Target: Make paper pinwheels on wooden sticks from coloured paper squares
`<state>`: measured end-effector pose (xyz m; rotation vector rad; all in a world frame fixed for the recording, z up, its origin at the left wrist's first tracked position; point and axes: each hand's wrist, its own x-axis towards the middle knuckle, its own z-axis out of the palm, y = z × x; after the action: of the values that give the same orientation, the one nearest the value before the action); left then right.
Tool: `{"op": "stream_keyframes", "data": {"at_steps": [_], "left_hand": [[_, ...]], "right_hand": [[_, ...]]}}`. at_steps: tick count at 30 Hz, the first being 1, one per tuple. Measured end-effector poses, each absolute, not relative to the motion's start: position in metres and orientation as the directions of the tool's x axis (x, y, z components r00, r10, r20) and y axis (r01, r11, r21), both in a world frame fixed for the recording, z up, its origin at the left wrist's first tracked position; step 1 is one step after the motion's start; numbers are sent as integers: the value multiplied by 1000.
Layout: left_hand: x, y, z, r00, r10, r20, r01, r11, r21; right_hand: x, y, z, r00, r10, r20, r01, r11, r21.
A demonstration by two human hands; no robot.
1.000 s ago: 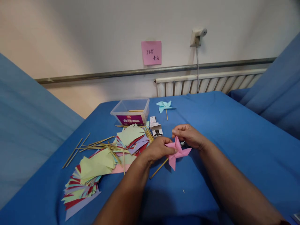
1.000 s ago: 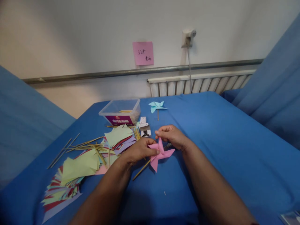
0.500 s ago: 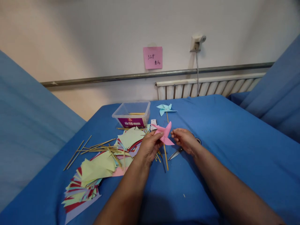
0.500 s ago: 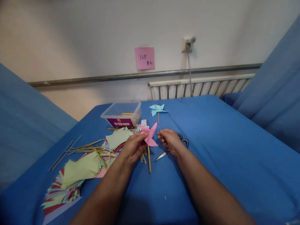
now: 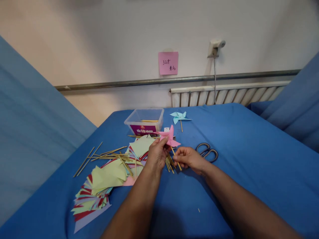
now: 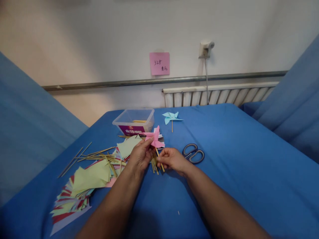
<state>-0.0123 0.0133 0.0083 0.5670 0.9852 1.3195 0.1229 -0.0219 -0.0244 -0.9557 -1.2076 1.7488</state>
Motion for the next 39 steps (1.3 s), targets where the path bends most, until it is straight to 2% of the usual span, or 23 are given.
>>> {"op": "stream_keyframes", "data": {"at_steps": [8, 16, 24, 34, 39], "left_hand": [[-4, 8, 9, 7, 953, -302, -602, 245, 760], [-11, 10, 12, 13, 956, -294, -563, 250, 787], [-6, 9, 12, -10, 952, -307, -613, 237, 754], [-8, 7, 22, 126, 930, -345, -637, 343, 690], [-9, 9, 23, 111, 926, -361, -634, 346, 692]], "right_hand": [[109, -25, -34, -393, 915, -92, -199, -182, -963], [114, -25, -28, -394, 915, -88, -202, -179, -963], [111, -24, -30, -365, 927, -84, -195, -164, -967], [114, -24, -23, -260, 963, -67, -205, -123, -971], [115, -21, -23, -191, 977, -98, -190, -135, -972]]}}
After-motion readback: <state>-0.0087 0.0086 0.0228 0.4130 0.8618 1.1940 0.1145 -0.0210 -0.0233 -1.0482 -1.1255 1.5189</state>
